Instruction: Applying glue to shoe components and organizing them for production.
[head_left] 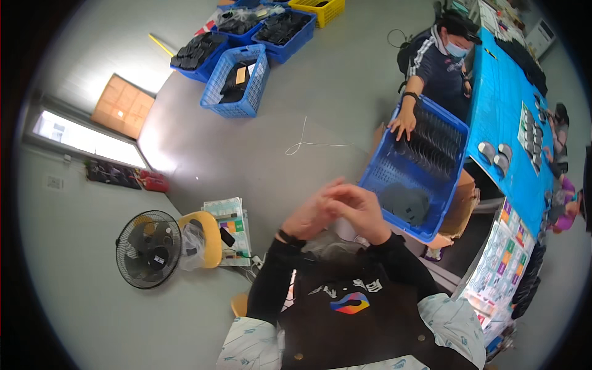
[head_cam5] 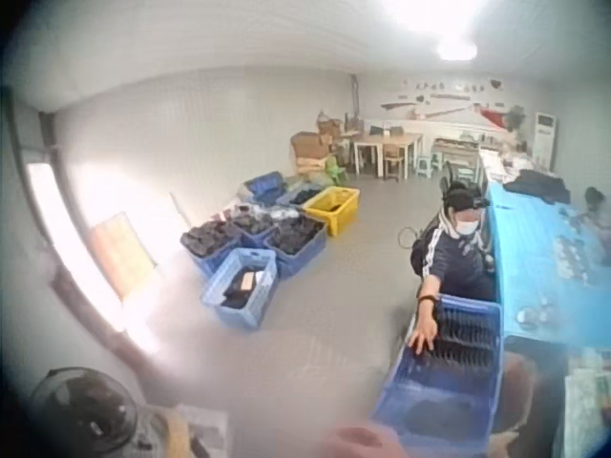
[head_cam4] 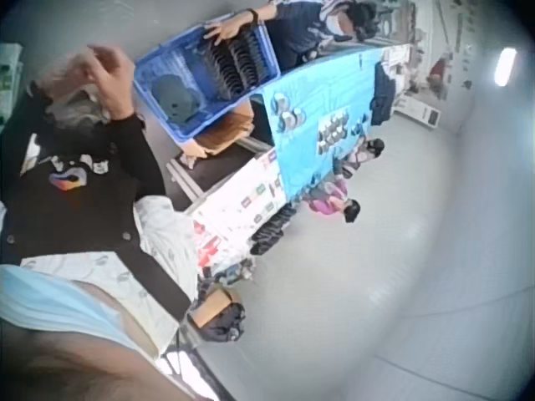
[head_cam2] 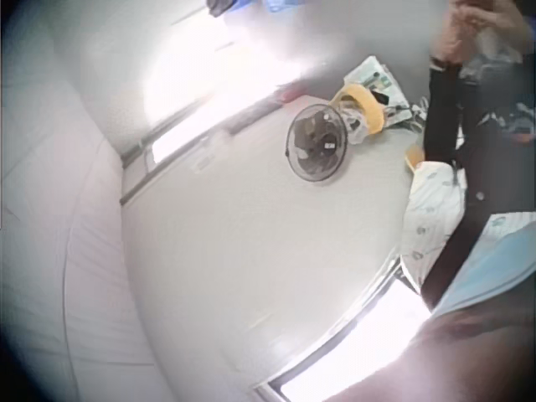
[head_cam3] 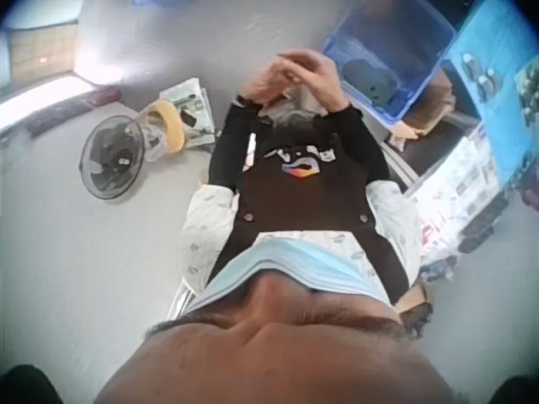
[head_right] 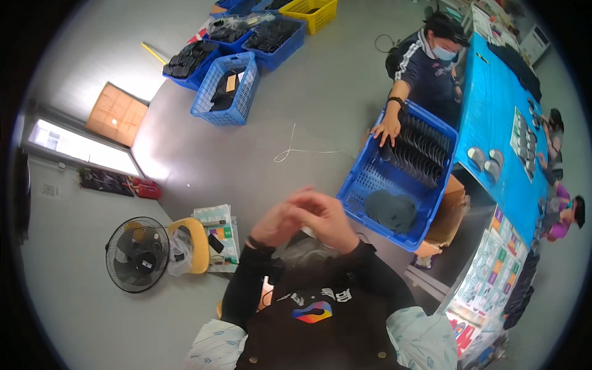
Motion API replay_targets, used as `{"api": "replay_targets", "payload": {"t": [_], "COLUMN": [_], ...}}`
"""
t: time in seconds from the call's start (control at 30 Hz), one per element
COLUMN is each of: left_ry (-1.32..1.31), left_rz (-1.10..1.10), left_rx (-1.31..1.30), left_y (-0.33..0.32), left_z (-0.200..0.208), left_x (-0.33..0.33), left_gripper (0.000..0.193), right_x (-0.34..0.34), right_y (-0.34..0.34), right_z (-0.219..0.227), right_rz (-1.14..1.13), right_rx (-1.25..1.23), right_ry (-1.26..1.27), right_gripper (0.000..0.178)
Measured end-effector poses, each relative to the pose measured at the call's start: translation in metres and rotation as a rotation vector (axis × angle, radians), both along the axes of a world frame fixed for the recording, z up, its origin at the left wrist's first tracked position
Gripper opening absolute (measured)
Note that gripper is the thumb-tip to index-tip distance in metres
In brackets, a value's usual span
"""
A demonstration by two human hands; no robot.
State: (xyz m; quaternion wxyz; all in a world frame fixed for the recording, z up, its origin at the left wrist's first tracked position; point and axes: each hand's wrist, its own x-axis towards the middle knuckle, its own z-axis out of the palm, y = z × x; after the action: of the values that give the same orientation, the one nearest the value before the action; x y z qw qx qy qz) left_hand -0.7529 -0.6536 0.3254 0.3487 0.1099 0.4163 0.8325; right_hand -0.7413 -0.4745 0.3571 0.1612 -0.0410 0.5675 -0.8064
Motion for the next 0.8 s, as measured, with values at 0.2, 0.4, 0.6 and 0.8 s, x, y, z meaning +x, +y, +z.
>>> {"api": "replay_targets", "payload": {"t": [0.2, 0.4, 0.6, 0.8], "left_ry": [-0.041, 0.085, -0.011, 0.050], "left_rz": [0.107, 0.151, 0.096, 0.362], "left_rx": [0.029, -0.114, 0.095, -0.079], "left_y": [-0.108, -0.238, -0.347, -0.443], "left_z": [0.000, -0.009, 0.003, -0.018], "left_x": [-0.098, -0.188, -0.269, -0.361], "left_gripper": [0.101, 0.087, 0.087, 0.060], "right_x": [-0.110, -0.223, -0.319, -0.437], "right_y": [-0.105, -0.223, -0.340, -0.423], "right_z": [0.012, 0.033, 0.024, -0.015], "right_rz": [0.111, 0.118, 0.281, 0.314], "right_rx": [0.142, 0.458, 0.446, 0.292], "right_ry": [0.285, 0.716, 0.570, 0.411], "right_gripper": [0.017, 0.018, 0.010, 0.012]}}
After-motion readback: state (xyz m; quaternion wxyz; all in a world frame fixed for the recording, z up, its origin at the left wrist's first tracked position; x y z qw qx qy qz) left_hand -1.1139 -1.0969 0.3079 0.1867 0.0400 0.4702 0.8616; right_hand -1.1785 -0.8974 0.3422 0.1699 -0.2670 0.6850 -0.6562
